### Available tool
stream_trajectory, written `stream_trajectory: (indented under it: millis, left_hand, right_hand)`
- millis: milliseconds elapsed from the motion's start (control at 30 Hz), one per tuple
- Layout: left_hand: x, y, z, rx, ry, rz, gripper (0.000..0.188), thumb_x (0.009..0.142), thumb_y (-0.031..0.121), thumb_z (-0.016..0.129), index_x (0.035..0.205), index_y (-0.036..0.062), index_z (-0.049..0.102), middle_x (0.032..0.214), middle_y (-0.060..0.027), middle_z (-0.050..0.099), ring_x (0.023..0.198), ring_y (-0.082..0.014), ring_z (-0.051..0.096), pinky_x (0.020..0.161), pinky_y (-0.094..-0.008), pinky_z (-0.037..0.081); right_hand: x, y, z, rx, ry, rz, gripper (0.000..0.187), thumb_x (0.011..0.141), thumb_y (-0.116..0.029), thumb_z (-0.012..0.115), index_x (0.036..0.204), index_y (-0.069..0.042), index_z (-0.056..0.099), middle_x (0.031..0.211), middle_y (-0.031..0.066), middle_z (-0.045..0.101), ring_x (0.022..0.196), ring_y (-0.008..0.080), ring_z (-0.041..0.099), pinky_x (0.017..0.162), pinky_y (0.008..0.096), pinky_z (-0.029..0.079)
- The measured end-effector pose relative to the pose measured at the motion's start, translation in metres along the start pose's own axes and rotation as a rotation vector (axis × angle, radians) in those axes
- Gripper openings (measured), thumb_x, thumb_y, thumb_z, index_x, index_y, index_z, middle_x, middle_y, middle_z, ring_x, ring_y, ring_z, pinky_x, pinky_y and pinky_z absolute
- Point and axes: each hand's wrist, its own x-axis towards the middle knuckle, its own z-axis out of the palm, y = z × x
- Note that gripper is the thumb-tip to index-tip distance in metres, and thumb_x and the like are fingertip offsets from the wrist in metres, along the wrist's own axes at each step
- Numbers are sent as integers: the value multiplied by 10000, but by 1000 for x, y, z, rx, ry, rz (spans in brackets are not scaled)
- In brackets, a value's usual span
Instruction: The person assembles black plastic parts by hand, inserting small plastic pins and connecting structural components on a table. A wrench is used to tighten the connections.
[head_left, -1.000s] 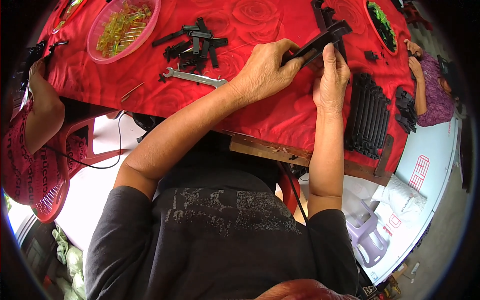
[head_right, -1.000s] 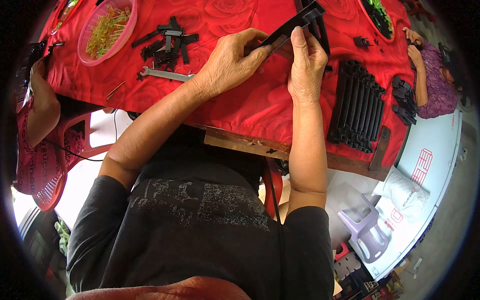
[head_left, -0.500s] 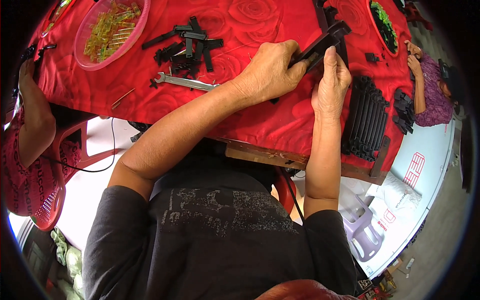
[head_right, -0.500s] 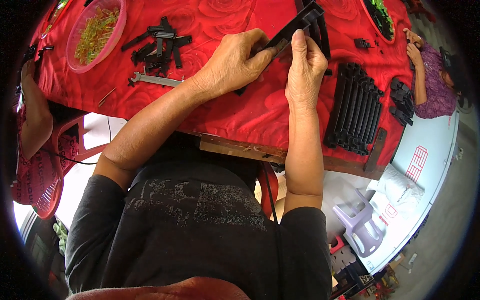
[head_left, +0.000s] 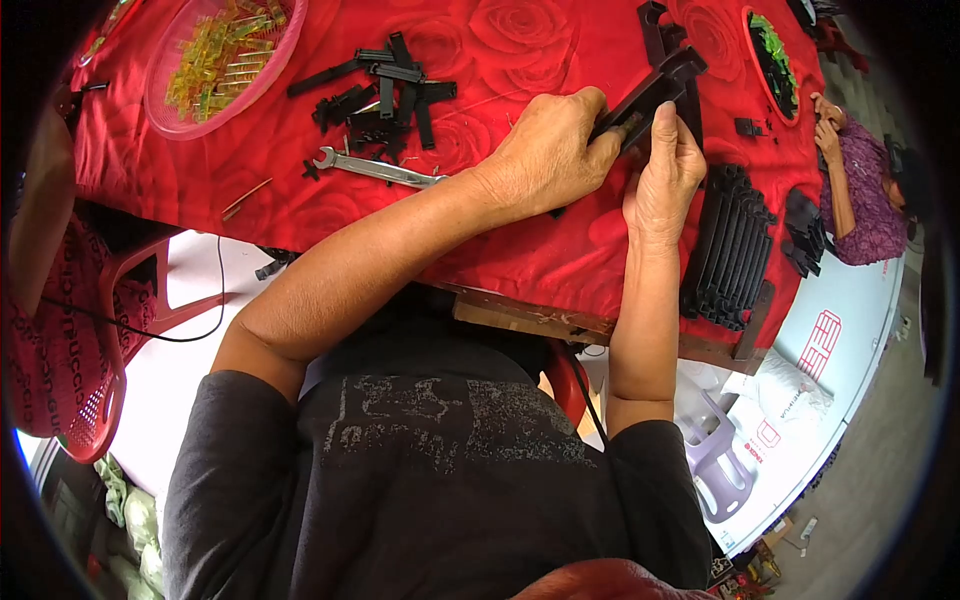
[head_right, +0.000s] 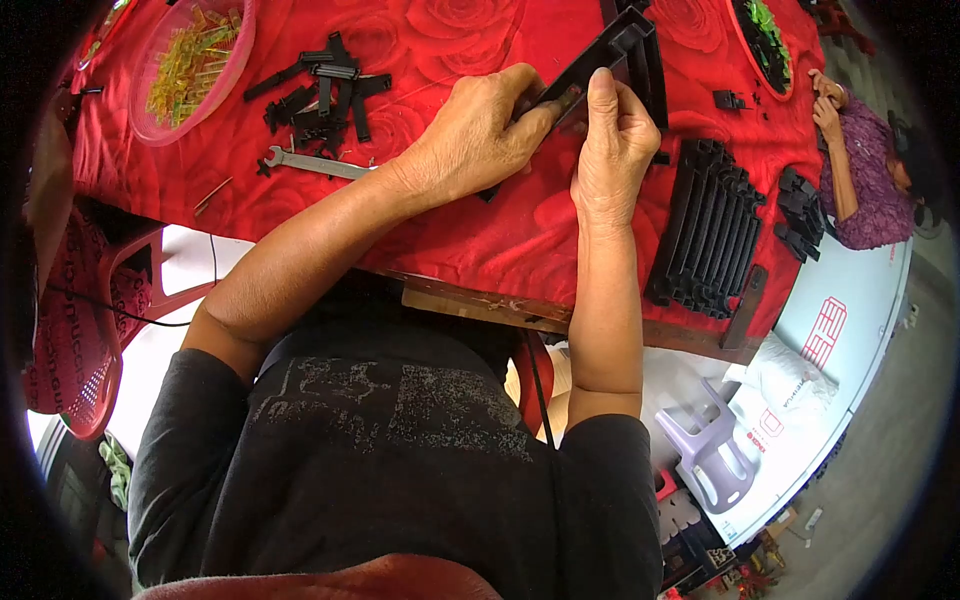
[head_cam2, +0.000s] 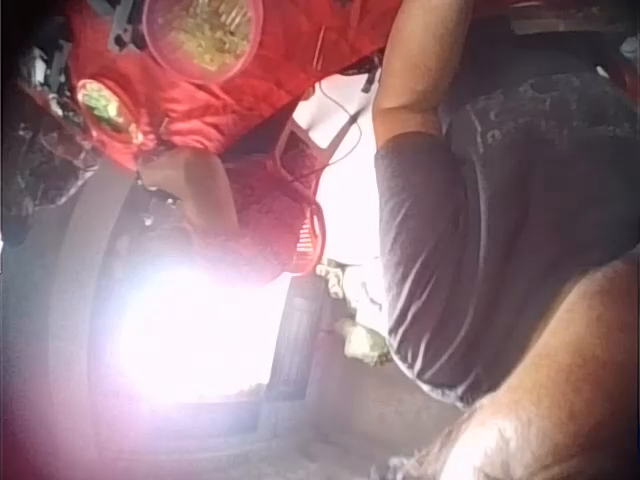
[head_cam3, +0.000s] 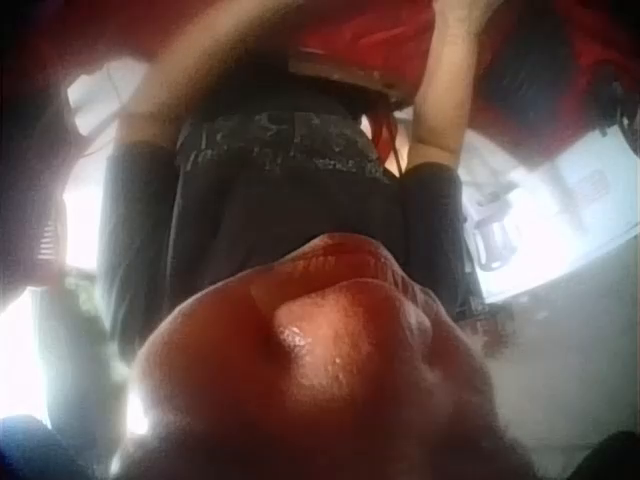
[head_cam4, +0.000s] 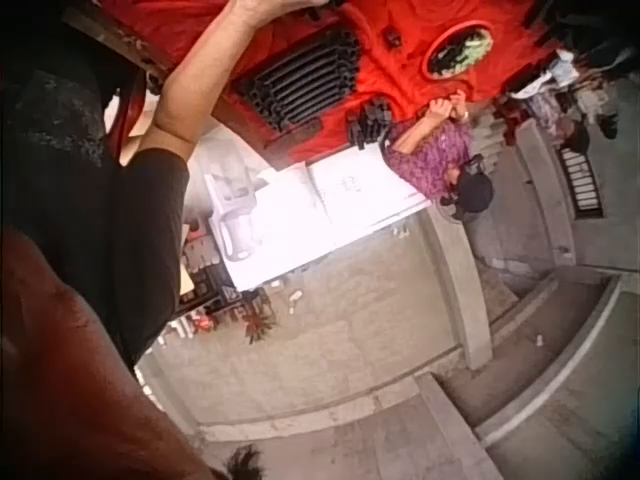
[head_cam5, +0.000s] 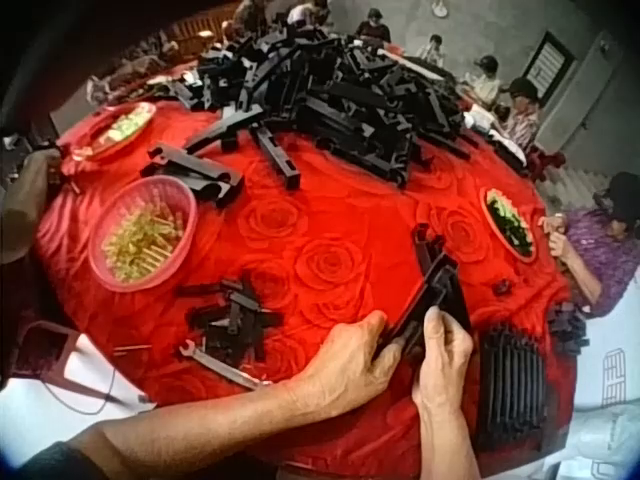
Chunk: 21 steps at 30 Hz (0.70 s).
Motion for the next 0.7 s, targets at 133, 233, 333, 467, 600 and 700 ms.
stream_trajectory:
  millis: [133,233,333,467,600,700]
  left_hand:
    - [1,0,2,-7,20,12,245,940,167,623,871,-67,599,556,-173,601,524,-239,676,463,-351,495]
    - [2,1,1,11,34,5,266,951,181,621,847,-61,588,533,-163,568,499,-237,653,450,-354,467]
    - [3,2,-2,-29,15,-25,287,960,194,616,823,-54,574,520,-155,540,485,-225,640,443,-352,449]
    - [4,1,-1,-34,-1,-33,302,973,203,602,813,-50,565,531,-146,554,497,-203,649,439,-342,457]
    - [5,-1,-2,-116,-16,-58,301,979,207,591,829,-52,564,554,-137,590,517,-198,666,448,-324,485]
    - [5,1,-4,-121,-34,-88,291,980,197,581,839,-56,563,562,-138,603,529,-200,674,455,-314,497]
  right_hand:
    - [1,3,-2,-4,8,8,284,961,-282,685,828,-31,677,679,-114,438,618,10,329,540,201,266]
    - [-1,3,1,-51,3,-13,285,948,-288,702,862,-16,691,689,-102,472,613,8,364,535,189,305]
    - [-1,1,3,-44,-2,6,290,939,-287,714,884,-2,696,697,-91,498,612,7,388,541,183,334]
    - [-1,2,0,-69,-3,-19,291,940,-284,713,866,-3,692,689,-87,502,605,9,390,536,188,333]
    - [-1,-3,5,-68,-36,-29,299,942,-276,711,828,-1,685,668,-86,493,604,12,391,533,194,322]
    - [0,-2,3,-66,-61,-41,302,942,-270,711,813,2,682,664,-82,496,603,15,393,536,196,321]
